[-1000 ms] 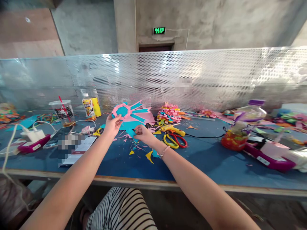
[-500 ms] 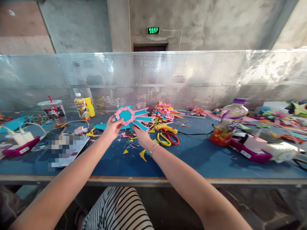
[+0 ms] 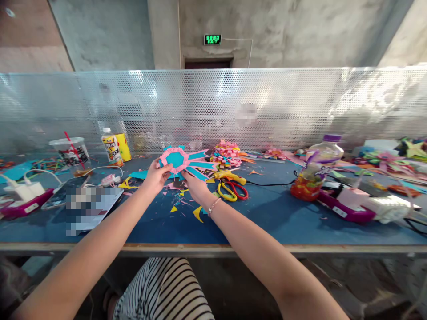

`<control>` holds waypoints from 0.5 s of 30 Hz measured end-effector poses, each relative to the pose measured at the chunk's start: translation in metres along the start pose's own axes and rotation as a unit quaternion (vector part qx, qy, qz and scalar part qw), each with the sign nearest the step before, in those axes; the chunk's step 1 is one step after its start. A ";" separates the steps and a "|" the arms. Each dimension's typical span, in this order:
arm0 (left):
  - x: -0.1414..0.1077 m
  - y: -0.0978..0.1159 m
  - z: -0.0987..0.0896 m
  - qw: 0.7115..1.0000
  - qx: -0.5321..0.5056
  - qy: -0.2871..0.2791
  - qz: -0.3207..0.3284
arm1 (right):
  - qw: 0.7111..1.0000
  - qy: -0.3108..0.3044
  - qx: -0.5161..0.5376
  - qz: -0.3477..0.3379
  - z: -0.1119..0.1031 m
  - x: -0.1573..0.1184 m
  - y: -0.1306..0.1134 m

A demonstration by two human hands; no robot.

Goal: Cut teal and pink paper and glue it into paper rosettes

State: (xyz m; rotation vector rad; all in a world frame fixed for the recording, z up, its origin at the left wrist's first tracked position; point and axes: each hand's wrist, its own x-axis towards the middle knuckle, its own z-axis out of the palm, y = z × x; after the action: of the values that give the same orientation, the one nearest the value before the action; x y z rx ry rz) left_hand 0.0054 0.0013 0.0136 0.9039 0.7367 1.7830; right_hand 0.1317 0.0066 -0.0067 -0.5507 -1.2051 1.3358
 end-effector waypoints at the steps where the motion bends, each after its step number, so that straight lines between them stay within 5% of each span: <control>1: 0.000 0.000 0.000 1.000 0.002 -0.001 0.000 | 1.000 -0.001 -0.008 -0.001 0.000 0.000 -0.001; 15: -0.005 0.003 0.004 0.999 0.028 -0.016 0.021 | 0.997 -0.070 -0.020 0.027 -0.003 -0.001 -0.003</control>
State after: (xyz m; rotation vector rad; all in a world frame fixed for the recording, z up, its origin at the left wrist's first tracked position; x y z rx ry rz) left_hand 0.0086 -0.0044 0.0167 0.9902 0.7556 1.7889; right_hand 0.1362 0.0063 -0.0052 -0.5293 -1.3416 1.4167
